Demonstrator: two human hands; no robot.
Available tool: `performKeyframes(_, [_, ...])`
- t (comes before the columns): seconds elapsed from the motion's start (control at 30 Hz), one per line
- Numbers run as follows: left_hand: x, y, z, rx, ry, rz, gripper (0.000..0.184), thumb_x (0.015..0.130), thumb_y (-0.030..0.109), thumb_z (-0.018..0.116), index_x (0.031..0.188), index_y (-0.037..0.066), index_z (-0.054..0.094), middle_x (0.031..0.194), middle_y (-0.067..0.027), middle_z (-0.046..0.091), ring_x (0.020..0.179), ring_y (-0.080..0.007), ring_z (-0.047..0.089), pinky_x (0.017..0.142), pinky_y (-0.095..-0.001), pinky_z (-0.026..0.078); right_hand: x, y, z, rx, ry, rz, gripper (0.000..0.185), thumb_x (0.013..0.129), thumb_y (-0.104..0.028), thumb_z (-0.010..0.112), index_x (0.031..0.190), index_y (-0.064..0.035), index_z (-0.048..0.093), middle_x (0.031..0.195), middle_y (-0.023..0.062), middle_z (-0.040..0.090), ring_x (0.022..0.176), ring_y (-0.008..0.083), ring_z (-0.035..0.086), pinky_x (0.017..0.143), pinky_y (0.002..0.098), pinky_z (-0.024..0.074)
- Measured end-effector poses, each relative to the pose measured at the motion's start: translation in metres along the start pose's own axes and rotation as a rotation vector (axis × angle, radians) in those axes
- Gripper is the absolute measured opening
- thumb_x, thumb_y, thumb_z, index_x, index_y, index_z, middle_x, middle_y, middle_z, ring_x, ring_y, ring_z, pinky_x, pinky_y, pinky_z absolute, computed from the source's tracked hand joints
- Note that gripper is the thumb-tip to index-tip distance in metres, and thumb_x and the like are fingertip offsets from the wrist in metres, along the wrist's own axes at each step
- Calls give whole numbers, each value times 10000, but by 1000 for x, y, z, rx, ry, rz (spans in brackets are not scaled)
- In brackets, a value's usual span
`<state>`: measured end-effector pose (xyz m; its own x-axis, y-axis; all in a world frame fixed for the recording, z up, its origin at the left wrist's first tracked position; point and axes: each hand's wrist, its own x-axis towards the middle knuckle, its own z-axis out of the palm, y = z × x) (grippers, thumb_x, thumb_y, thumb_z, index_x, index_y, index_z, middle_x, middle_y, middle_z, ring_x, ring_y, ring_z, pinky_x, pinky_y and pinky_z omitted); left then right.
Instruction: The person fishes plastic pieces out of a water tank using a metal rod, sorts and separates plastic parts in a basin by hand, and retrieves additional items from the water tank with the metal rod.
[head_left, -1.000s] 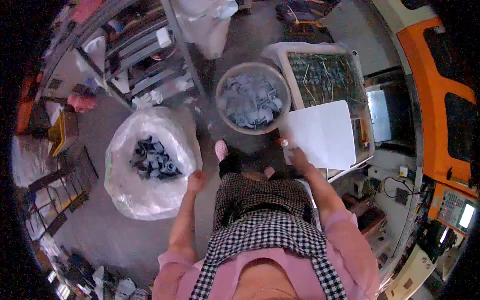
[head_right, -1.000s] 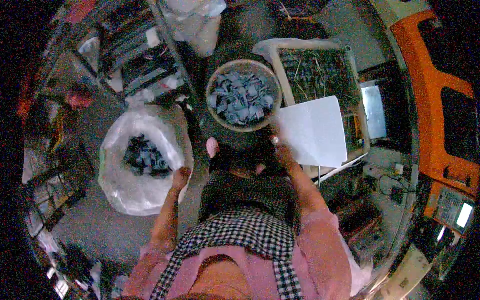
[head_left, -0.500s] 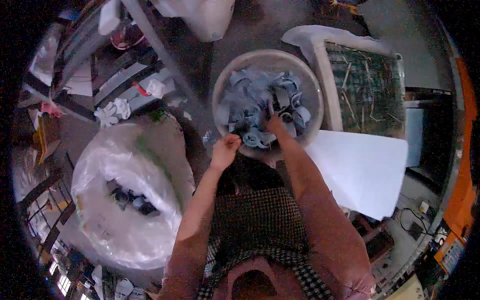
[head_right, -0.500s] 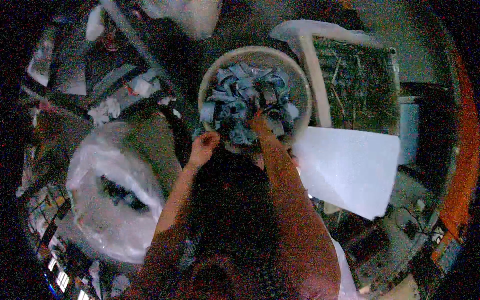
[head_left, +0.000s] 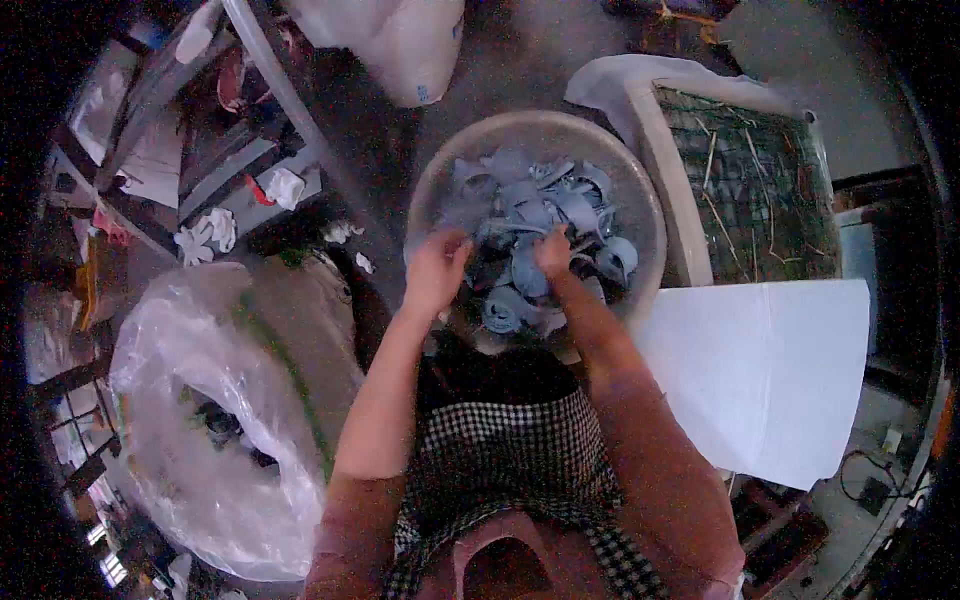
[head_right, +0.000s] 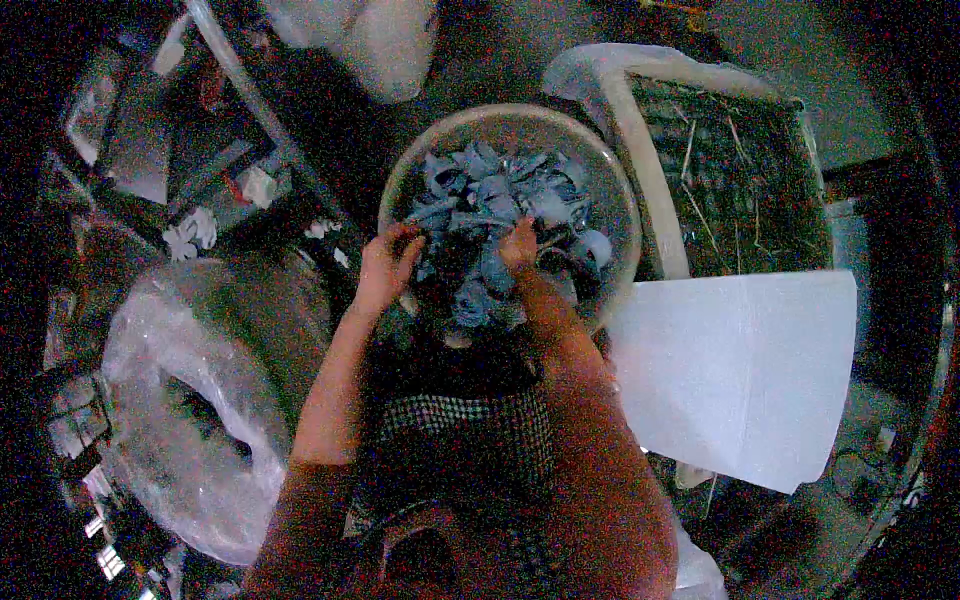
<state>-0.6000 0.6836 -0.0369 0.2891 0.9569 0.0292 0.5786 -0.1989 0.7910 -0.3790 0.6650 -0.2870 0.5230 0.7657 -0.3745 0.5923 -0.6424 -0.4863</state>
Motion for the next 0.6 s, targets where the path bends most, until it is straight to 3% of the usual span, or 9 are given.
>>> performKeyframes(0.1, [-6,13,8,216,-176,-108,409,742,226,656,1060,9,518,913,-174,587,863,-324,573,764,-385,457,-22,-4,-38,163,139,-194,709,733,-186,603,1265,42,194,1032,273,493,952,395,513,803,409,429])
performKeyframes(0.17, [-14,45,21,311,113,261,617,701,278,686,1192,31,405,1115,-215,478,1000,-384,480,845,-430,405,-42,-19,-82,233,318,-497,547,745,-145,577,1202,23,329,1057,201,495,990,369,491,850,413,408])
performKeyframes(0.2, [-11,54,24,276,58,322,731,691,330,684,1253,42,315,1255,-238,328,1089,-418,384,883,-451,363,-51,-31,-109,269,318,-698,625,615,-25,629,1163,56,341,1041,235,456,951,418,460,847,438,393])
performKeyframes(0.23, [-10,65,27,279,64,335,731,691,330,684,1253,42,315,1255,-238,328,1089,-418,384,883,-451,363,-64,-44,-133,273,331,-703,625,615,-25,629,1163,56,341,1041,235,456,951,418,460,847,438,393])
performKeyframes(0.37, [-6,110,30,717,-287,376,580,696,398,667,1103,20,499,965,-190,570,899,-338,551,770,-430,437,-103,-76,-191,257,327,-760,568,556,26,607,1078,1,386,1070,215,434,1007,400,419,816,442,383])
performKeyframes(0.43, [-8,136,18,281,-550,-22,384,725,352,637,926,26,609,882,-191,599,847,-337,565,737,-406,437,-114,-83,-215,334,350,-836,449,606,23,595,1005,3,389,997,216,442,928,410,432,815,406,368])
performKeyframes(0.47, [-11,120,29,357,-260,106,375,750,393,604,817,26,635,760,-176,610,735,-337,582,675,-406,443,-122,-82,-227,448,401,-864,419,610,-35,666,946,-18,417,957,189,462,876,387,456,799,395,380])
performKeyframes(0.57, [-11,90,31,151,-13,152,428,762,432,585,790,6,616,733,-158,609,636,-286,585,562,-385,440,-116,-61,-251,560,399,-791,341,632,-100,708,847,-40,450,849,152,509,810,313,509,759,361,400])
performKeyframes(0.6, [-14,96,24,154,-14,157,428,762,432,585,790,6,616,733,-158,609,636,-286,585,562,-385,440,-111,-52,-253,694,275,-569,262,681,-149,701,763,-53,471,732,96,546,732,224,541,703,319,415])
